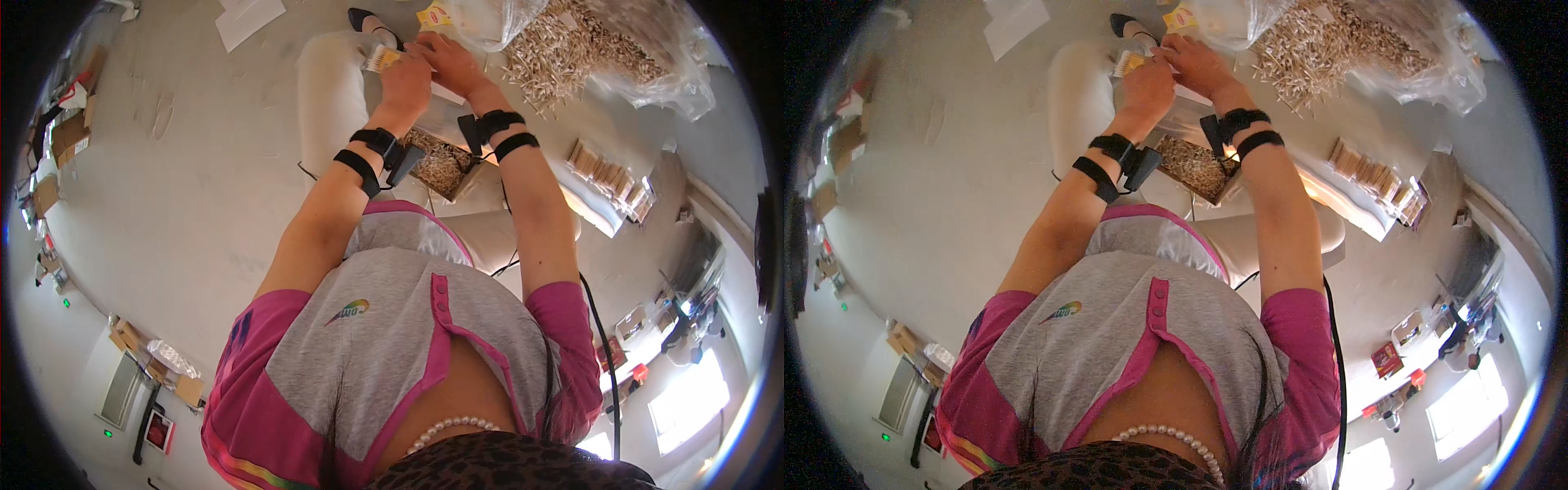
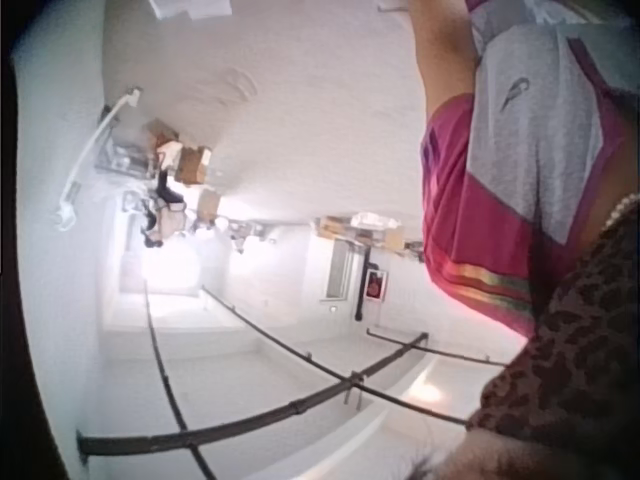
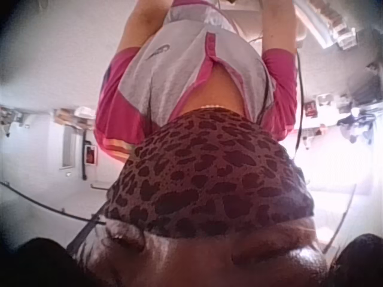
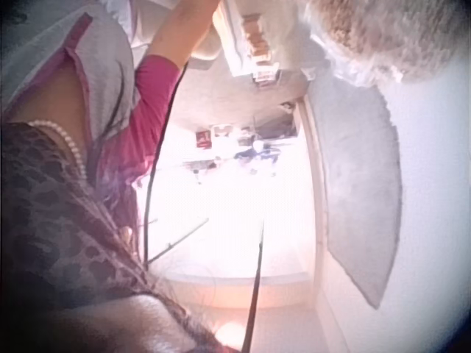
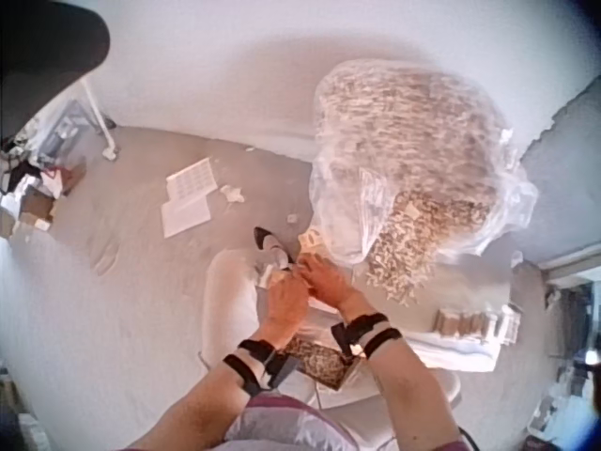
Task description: Packaging small individual items into boxes or bags on a production line.
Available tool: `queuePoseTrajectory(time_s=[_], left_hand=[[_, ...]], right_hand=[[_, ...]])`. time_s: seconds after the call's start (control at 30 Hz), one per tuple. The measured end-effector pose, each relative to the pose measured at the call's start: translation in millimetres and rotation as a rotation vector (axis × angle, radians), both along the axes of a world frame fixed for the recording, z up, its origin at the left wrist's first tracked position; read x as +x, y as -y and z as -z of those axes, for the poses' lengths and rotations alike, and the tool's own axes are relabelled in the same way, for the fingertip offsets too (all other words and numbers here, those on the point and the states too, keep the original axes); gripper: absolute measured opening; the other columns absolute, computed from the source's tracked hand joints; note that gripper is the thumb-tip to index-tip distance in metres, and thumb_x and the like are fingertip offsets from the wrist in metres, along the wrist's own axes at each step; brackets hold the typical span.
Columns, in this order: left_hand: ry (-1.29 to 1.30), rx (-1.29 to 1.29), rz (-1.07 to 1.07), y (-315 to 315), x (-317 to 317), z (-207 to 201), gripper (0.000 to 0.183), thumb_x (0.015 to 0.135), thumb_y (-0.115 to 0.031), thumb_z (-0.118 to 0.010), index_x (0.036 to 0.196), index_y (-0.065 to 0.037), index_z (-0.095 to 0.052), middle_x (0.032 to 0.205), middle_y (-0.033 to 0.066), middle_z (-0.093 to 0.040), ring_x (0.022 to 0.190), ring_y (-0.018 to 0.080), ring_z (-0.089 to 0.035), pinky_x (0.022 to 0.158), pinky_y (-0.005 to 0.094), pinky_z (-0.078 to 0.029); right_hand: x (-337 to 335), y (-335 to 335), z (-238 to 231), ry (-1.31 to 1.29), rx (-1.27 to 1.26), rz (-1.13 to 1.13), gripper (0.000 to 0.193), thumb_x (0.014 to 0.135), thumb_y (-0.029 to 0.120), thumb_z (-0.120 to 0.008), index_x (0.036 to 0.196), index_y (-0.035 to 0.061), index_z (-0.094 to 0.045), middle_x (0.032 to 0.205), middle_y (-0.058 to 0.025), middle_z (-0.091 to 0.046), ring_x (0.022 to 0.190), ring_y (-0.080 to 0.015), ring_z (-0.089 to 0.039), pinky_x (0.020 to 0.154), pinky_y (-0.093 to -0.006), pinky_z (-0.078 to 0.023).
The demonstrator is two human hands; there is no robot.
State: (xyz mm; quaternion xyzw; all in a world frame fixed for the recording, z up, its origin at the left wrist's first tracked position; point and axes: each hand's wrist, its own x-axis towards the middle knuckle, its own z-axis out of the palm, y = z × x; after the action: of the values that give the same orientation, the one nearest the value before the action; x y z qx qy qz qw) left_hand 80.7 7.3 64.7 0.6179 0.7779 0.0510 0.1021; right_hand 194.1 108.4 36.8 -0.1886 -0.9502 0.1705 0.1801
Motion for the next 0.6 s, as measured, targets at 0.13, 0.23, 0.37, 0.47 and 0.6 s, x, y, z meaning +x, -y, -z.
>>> queuePoseTrajectory(time_s=[0.13, 0.23, 0.37, 0.47, 0.6], left_hand=[[0.05, 0.03, 0.014, 3, -9, 0, 0.026, 0.092, -0.023, -0.066, 0.106, -0.001, -0.062, 0.098, 0.0163, -0.071, 0.091, 0.0341, -0.072, 0.074, 0.0451, -0.059], [0.189, 0.201, 0.02, 1, -18, 0, 0.022, 0.091, -0.02, -0.065, 0.106, -0.003, -0.063, 0.098, 0.0146, -0.069, 0.095, 0.0348, -0.07, 0.079, 0.0446, -0.057], [0.385, 0.653, -0.17, -7, -68, 25, 0.022, 0.096, -0.019, -0.06, 0.112, -0.006, -0.065, 0.103, 0.0157, -0.067, 0.101, 0.0377, -0.064, 0.09, 0.0466, -0.051], [0.795, 0.482, -0.353, -5, -119, 72, 0.031, 0.1, -0.026, -0.055, 0.117, -0.002, -0.066, 0.109, 0.0211, -0.067, 0.102, 0.0366, -0.064, 0.09, 0.0452, -0.051], [0.558, 0.138, -0.168, -5, -122, 85, 0.034, 0.106, -0.028, -0.05, 0.12, 0.002, -0.06, 0.101, 0.0164, -0.07, 0.092, 0.0313, -0.067, 0.081, 0.0425, -0.054]], right_hand=[[7, 37, 1, -0.206, -0.268, 0.304, 0.041, 0.083, 0.009, -0.074, 0.123, 0.0123, -0.065, 0.125, -0.0109, -0.057, 0.104, -0.0379, -0.062, 0.088, -0.048, -0.054], [14, 57, 14, -0.178, -0.264, 0.551, 0.031, 0.084, 0.008, -0.072, 0.115, 0.009, -0.068, 0.125, -0.0145, -0.056, 0.1, -0.041, -0.062, 0.086, -0.0481, -0.054], [-4, 88, 12, -0.086, -0.31, 0.937, 0.016, 0.088, 0.021, -0.069, 0.098, 0.0091, -0.073, 0.128, -0.0121, -0.056, 0.118, -0.0354, -0.052, 0.097, -0.0573, -0.039], [-35, 98, 0, -0.146, -0.331, 0.95, 0.023, 0.092, 0.029, -0.066, 0.093, 0.0083, -0.076, 0.143, -0.0141, -0.05, 0.137, -0.0345, -0.039, 0.106, -0.0616, -0.026], [-42, 99, 8, -0.088, -0.309, 1.02, 0.028, 0.094, 0.031, -0.065, 0.092, 0.0059, -0.077, 0.159, -0.0188, -0.037, 0.151, -0.036, -0.025, 0.112, -0.0609, -0.019]])
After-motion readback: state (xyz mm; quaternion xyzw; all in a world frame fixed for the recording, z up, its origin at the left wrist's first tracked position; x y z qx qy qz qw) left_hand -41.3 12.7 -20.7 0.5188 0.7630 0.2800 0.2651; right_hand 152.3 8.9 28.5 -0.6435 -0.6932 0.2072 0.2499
